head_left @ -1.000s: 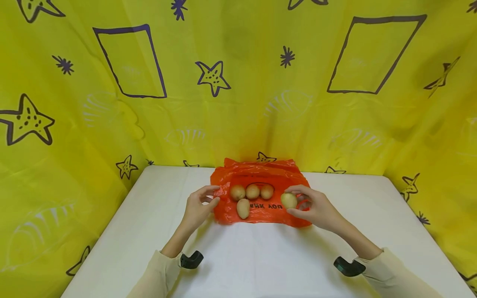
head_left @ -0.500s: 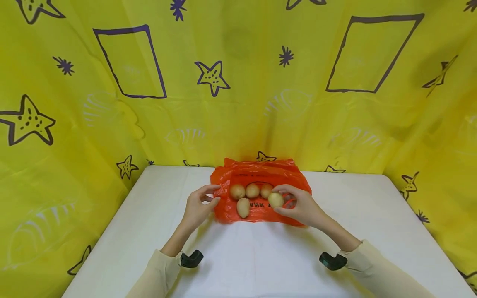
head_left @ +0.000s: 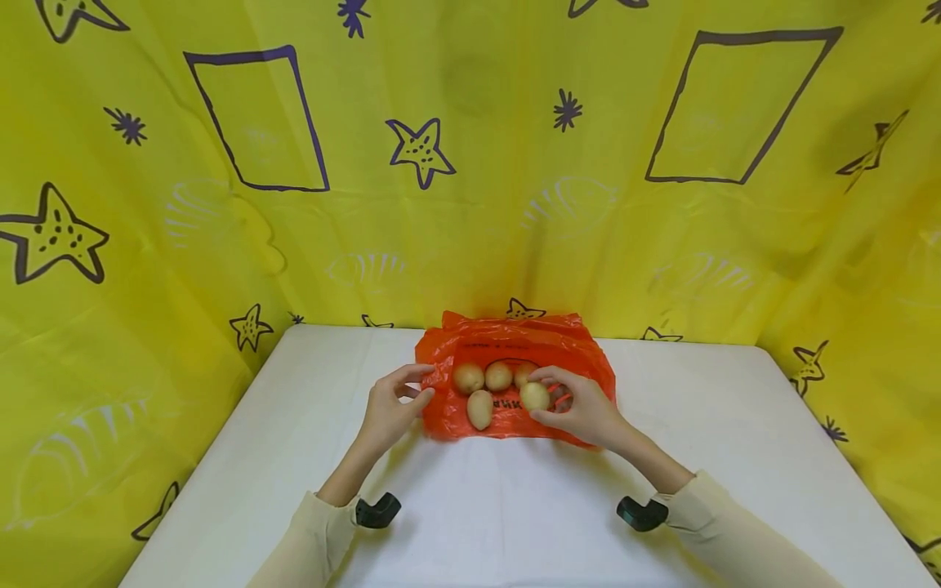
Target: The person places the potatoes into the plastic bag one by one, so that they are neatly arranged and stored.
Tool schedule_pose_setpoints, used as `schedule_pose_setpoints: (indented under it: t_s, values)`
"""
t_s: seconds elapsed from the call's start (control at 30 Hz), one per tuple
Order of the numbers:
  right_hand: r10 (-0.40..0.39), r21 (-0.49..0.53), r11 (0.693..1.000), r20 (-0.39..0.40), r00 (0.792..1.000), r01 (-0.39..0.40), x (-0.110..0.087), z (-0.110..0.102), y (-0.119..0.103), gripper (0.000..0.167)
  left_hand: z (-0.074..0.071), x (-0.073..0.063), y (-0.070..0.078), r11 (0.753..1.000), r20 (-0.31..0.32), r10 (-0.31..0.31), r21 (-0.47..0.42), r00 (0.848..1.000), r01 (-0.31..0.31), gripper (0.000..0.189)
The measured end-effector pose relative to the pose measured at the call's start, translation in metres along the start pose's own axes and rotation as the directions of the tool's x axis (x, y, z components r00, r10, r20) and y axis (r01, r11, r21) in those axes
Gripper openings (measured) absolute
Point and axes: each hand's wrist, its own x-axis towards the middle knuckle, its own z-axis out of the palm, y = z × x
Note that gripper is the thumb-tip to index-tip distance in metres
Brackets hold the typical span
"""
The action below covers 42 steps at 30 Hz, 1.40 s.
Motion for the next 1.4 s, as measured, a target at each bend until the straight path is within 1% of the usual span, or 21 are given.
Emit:
schedule_pose_setpoints:
  t_s: [0.13, 0.17, 0.23, 0.33, 0.47, 0.7, 0.87, 1.1, 1.33, 1.4]
  values:
    - [0.025, 0.004, 1.0, 0.011, 1.0, -0.025, 0.001, 0.003, 0.001, 0.045, 0.0, 0.001, -0.001, 1.0, 0.008, 0.006, 0.009, 1.0, -0.006, 0.031]
    - [0.028, 0.009, 1.0, 0.015, 0.999, -0.028, 0.002, 0.004, 0.001, 0.045, 0.0, 0.002, -0.006, 1.0, 0.012, 0.013, 0.01, 1.0, -0.013, 0.031]
    - [0.031, 0.019, 0.999, 0.021, 0.999, -0.032, 0.003, 0.006, 0.002, 0.045, 0.0, 0.003, -0.007, 1.0, 0.008, 0.02, 0.015, 1.0, -0.021, 0.031]
    - [0.031, 0.023, 0.999, 0.022, 0.999, -0.032, 0.005, 0.009, 0.004, 0.046, 0.0, 0.003, -0.008, 0.999, 0.005, 0.031, 0.015, 0.999, -0.031, 0.032]
    - [0.042, 0.022, 0.999, 0.023, 0.999, -0.043, 0.007, 0.015, 0.007, 0.047, 0.0, 0.002, -0.008, 0.999, 0.006, 0.031, 0.021, 1.0, -0.031, 0.032]
    - [0.102, 0.041, 0.994, 0.039, 0.994, -0.104, 0.01, 0.025, 0.01, 0.046, -0.002, 0.002, -0.009, 0.999, 0.003, 0.036, 0.035, 0.999, -0.036, 0.031]
    - [0.115, 0.024, 0.993, 0.023, 0.993, -0.116, 0.012, 0.031, 0.013, 0.043, -0.002, 0.002, -0.009, 0.998, 0.009, 0.05, 0.032, 0.999, -0.05, 0.032]
    - [0.115, -0.003, 0.993, 0.022, 0.993, -0.115, 0.012, 0.039, 0.014, 0.041, -0.003, 0.002, -0.008, 0.999, 0.01, 0.037, 0.026, 0.999, -0.037, 0.031]
    - [0.141, -0.018, 0.99, 0.005, 0.99, -0.141, 0.014, 0.045, 0.015, 0.04, -0.001, 0.002, -0.008, 0.999, 0.009, 0.036, 0.031, 0.999, -0.037, 0.031]
    - [0.149, -0.022, 0.989, 0.005, 0.989, -0.149, 0.014, 0.046, 0.015, 0.04, -0.001, 0.002, -0.008, 0.999, 0.012, 0.026, 0.03, 1.0, -0.026, 0.032]
